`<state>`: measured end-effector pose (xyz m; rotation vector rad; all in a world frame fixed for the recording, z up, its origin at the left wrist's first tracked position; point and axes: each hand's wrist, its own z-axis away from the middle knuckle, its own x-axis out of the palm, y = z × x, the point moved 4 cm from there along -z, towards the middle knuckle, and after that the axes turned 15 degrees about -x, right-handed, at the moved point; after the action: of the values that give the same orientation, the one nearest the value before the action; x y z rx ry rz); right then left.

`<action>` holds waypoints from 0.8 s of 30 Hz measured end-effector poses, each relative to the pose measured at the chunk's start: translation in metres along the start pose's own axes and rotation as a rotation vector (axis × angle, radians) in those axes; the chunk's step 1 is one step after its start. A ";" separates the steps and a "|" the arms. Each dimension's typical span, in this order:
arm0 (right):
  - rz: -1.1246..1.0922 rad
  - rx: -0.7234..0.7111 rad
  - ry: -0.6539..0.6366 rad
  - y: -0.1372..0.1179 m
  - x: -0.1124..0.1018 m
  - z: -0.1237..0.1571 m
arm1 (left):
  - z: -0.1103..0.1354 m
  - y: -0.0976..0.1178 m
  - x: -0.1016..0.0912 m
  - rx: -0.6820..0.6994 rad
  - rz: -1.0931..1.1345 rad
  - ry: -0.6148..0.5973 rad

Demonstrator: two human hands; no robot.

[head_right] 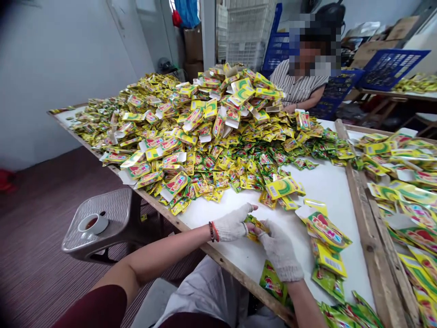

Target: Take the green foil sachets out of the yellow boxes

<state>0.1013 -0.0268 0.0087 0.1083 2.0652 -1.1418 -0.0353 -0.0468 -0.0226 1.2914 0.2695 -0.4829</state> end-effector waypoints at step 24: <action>-0.065 0.155 0.030 0.040 0.006 0.017 | 0.067 0.003 -0.128 -0.132 -0.970 0.517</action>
<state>0.1234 -0.0177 -0.0279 0.1345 2.0171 -1.3473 -0.1506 -0.0864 0.0555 1.0750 1.3721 -0.9145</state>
